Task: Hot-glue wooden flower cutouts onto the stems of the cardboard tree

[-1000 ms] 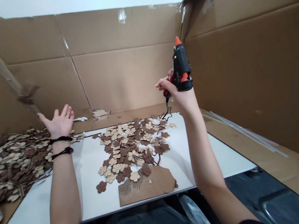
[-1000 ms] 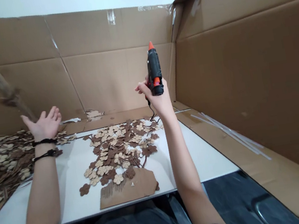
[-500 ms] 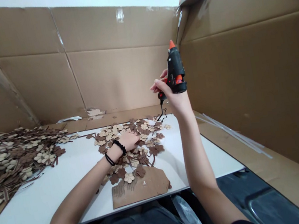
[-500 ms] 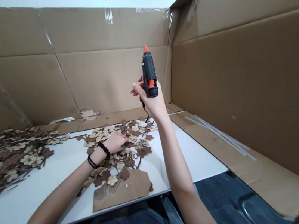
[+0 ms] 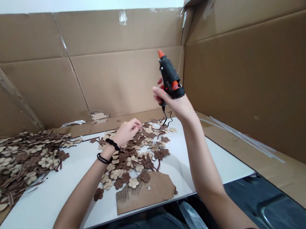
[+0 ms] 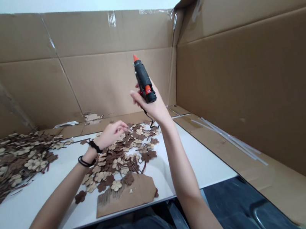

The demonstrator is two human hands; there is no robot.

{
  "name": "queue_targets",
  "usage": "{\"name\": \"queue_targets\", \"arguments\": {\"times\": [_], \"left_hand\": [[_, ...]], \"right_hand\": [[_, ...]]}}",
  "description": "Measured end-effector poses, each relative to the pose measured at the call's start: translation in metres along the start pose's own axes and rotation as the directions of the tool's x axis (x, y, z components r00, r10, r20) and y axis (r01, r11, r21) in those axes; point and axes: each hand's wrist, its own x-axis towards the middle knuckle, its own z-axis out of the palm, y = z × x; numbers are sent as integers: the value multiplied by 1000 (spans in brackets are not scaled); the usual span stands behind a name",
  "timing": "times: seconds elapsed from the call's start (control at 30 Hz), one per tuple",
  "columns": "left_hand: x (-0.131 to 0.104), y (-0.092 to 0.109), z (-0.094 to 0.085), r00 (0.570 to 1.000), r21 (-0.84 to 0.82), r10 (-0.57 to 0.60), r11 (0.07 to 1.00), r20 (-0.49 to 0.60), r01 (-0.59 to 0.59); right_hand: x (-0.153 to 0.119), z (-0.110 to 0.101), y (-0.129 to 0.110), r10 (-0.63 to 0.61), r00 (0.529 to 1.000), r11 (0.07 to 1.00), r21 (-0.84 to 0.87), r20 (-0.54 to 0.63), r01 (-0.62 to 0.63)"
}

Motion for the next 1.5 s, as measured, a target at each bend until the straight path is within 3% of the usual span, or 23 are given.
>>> {"name": "queue_targets", "arguments": {"times": [0.1,0.2,0.33,0.47,0.53,0.87,0.97,1.13,1.3,1.5], "left_hand": [[-2,18,-37,974,-314,-118,948,-193,52],[-8,33,-62,929,-516,-241,854,-280,66],[-16,44,-75,888,-647,-311,762,-338,21],[-19,50,-79,812,-668,-381,744,-442,-16],[-20,53,-81,797,-682,-401,731,-451,-18],[-23,57,-80,817,-648,-374,762,-439,0],[-23,61,-80,823,-699,-397,715,-406,0],[-28,66,-87,898,-766,-354,642,-263,29],[-30,63,-89,907,-849,-380,526,-182,50],[-30,66,-90,902,-883,-405,464,-145,66]], "right_hand": [[-2,-1,-5,40,985,999,-44,168,-33],[-3,-1,-5,74,936,997,-46,344,-62],[-4,2,2,129,903,984,58,410,-167],[-3,4,9,117,909,991,12,399,-133],[-2,5,11,129,911,991,-25,391,-130],[-3,8,18,130,939,990,-93,319,-105],[-4,9,18,161,937,983,-134,311,-124],[-4,11,20,164,939,983,-125,302,-132],[-2,13,24,136,939,990,-70,316,-120],[-1,15,26,132,943,991,-4,306,-137]]}}
